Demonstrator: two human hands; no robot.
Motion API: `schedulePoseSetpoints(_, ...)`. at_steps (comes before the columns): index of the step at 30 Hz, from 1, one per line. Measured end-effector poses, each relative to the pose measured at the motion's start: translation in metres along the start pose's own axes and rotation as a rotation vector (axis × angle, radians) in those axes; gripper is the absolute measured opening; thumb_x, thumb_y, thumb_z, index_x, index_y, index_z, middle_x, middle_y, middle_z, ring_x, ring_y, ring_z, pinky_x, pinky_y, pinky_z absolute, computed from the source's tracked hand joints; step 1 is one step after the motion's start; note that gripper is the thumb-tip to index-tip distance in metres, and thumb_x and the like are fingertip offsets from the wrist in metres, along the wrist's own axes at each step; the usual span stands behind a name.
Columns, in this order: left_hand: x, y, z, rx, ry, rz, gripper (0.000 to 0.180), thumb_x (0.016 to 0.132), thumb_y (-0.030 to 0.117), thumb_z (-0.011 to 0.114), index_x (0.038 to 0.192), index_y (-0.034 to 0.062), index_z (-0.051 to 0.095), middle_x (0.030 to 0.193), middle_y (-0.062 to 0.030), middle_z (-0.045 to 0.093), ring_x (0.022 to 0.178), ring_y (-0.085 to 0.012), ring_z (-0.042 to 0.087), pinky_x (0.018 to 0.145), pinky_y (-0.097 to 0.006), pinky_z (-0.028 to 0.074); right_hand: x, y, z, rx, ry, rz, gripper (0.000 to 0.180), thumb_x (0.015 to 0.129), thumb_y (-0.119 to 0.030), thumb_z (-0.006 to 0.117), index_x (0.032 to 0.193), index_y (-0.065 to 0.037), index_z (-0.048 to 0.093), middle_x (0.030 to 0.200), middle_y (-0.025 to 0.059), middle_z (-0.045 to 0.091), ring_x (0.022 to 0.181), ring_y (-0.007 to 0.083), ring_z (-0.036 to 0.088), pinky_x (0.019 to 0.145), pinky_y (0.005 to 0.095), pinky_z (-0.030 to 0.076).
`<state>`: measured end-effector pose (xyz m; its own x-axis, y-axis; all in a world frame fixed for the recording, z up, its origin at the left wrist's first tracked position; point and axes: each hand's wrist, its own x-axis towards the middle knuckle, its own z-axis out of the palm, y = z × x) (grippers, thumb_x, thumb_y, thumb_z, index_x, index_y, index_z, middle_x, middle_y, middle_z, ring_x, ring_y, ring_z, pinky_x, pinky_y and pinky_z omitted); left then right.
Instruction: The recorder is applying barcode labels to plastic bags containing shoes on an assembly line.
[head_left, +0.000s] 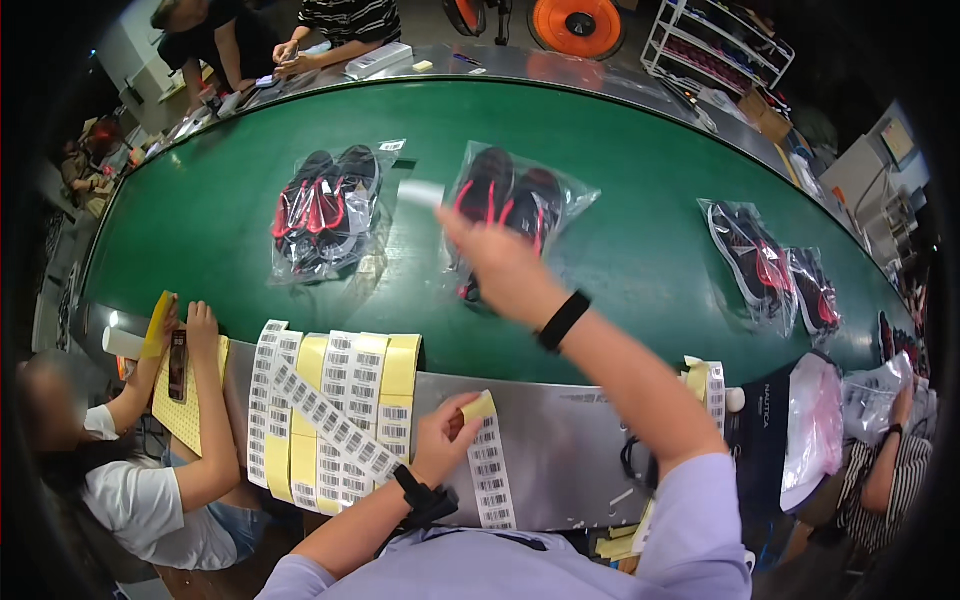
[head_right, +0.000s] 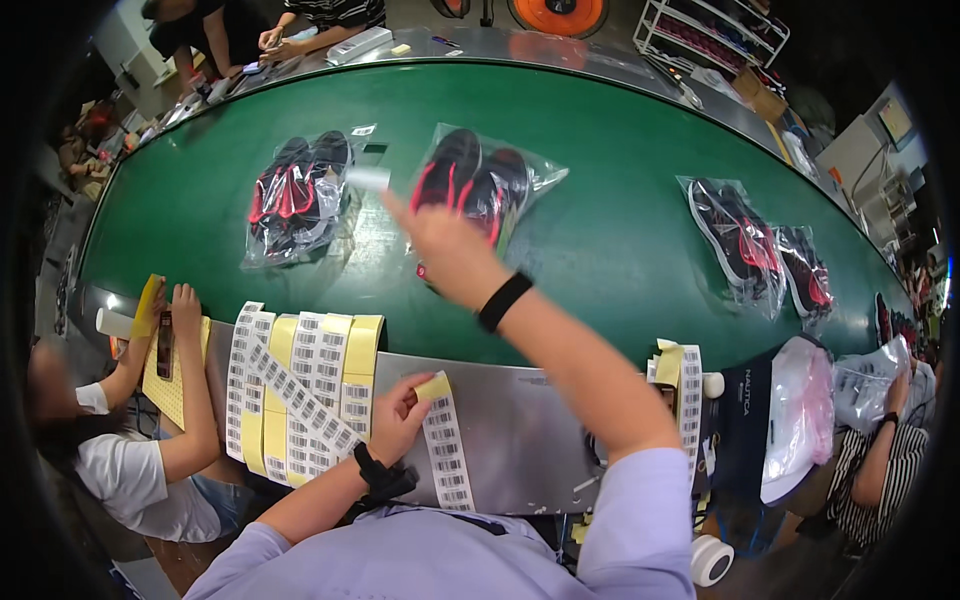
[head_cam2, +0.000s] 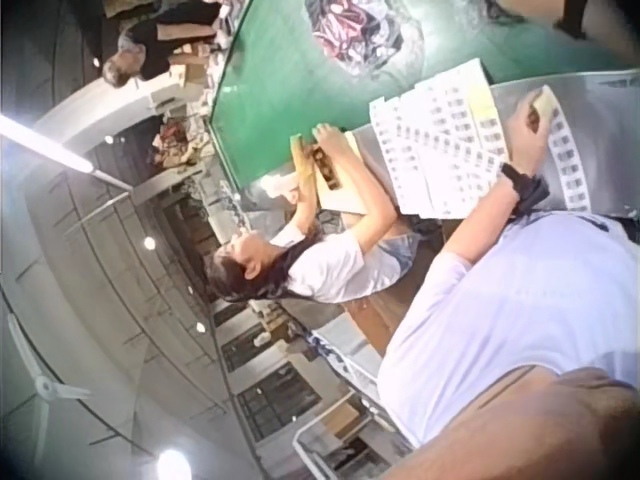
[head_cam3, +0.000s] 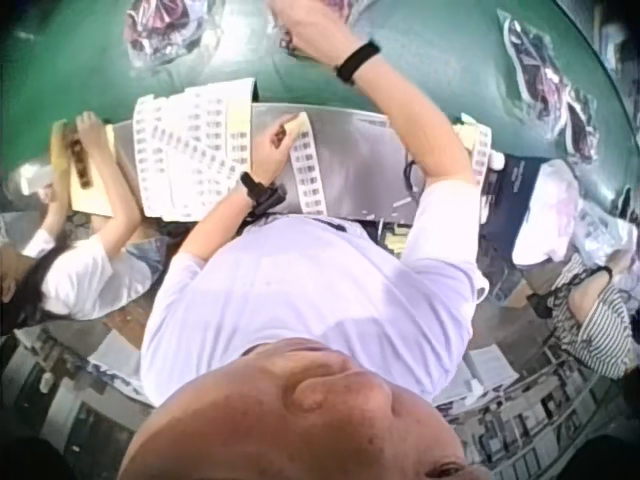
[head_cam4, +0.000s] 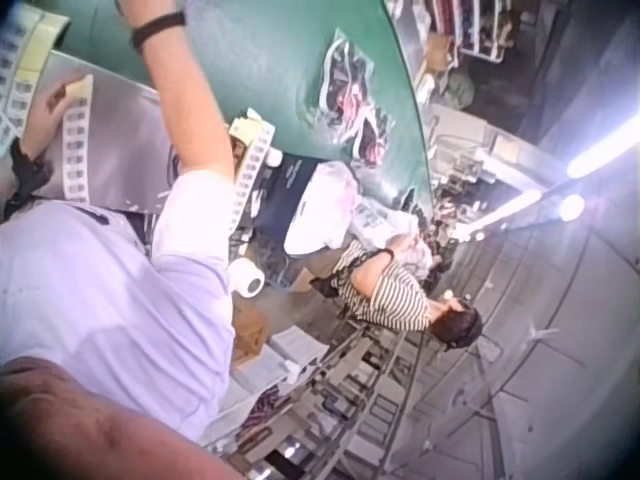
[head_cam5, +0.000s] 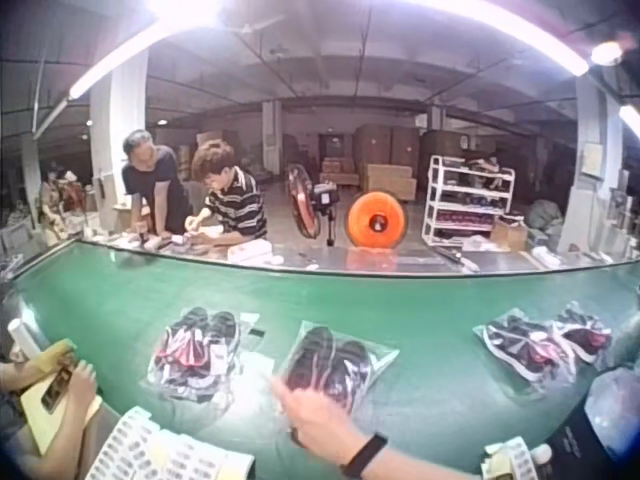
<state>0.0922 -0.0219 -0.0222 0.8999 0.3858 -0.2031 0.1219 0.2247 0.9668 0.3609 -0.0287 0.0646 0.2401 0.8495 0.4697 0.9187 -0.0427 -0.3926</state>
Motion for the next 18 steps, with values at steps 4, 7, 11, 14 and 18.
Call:
schedulePoseSetpoints(4, 0.003, 0.002, 0.003, -0.054, -0.041, -0.020, 0.041, 0.093, -0.003, 0.061, 0.134, -0.0040, 0.053, 0.120, -0.0128, 0.065, 0.106, -0.0149, 0.065, 0.091, -0.028, 0.053, -0.044, -0.004, 0.023, 0.093, -0.090, 0.068, 0.075, 0.079, 0.007, 0.057, 0.150, -0.008, 0.040, 0.084, 0.0148, 0.059, 0.076, 0.0322, 0.059, 0.071, 0.0445, 0.050)
schedulePoseSetpoints(7, -0.004, 0.000, -0.004, -0.028, -0.002, -0.023, 0.042, 0.093, -0.005, 0.060, 0.134, -0.0050, 0.053, 0.121, -0.0131, 0.064, 0.107, -0.0158, 0.064, 0.092, -0.028, 0.052, -0.027, 0.023, -0.012, 0.367, 0.465, 0.388, 0.054, 0.080, 0.000, 0.068, 0.133, -0.006, 0.057, 0.094, 0.0109, 0.063, 0.076, 0.0211, 0.060, 0.070, 0.0364, 0.050)
schedulePoseSetpoints(11, -0.003, 0.004, 0.001, -0.036, -0.029, -0.034, 0.041, 0.092, -0.005, 0.060, 0.132, -0.0067, 0.054, 0.122, -0.0138, 0.064, 0.108, -0.0163, 0.064, 0.091, -0.028, 0.053, -0.062, 0.160, -0.049, 0.550, 1.136, 1.025, 0.022, 0.088, -0.008, 0.071, 0.108, -0.004, 0.065, 0.102, 0.0035, 0.063, 0.080, 0.0117, 0.058, 0.069, 0.0318, 0.048)
schedulePoseSetpoints(14, -0.002, 0.007, 0.001, -0.012, -0.034, -0.033, 0.041, 0.091, -0.006, 0.060, 0.131, -0.0072, 0.055, 0.121, -0.0141, 0.064, 0.107, -0.0168, 0.065, 0.091, -0.029, 0.054, -0.097, 0.206, -0.035, 0.743, 0.970, 1.314, 0.012, 0.088, -0.009, 0.071, 0.098, -0.006, 0.064, 0.091, 0.0017, 0.066, 0.082, 0.0138, 0.060, 0.074, 0.0281, 0.048)
schedulePoseSetpoints(18, -0.003, 0.008, 0.000, 0.040, -0.005, -0.029, 0.040, 0.090, -0.007, 0.060, 0.130, -0.0071, 0.057, 0.121, -0.0146, 0.065, 0.106, -0.0173, 0.066, 0.090, -0.029, 0.055, -0.093, 0.225, -0.025, 1.073, 0.706, 1.334, 0.018, 0.089, -0.008, 0.070, 0.100, 0.002, 0.061, 0.096, 0.0092, 0.066, 0.085, 0.0208, 0.064, 0.076, 0.0320, 0.054)
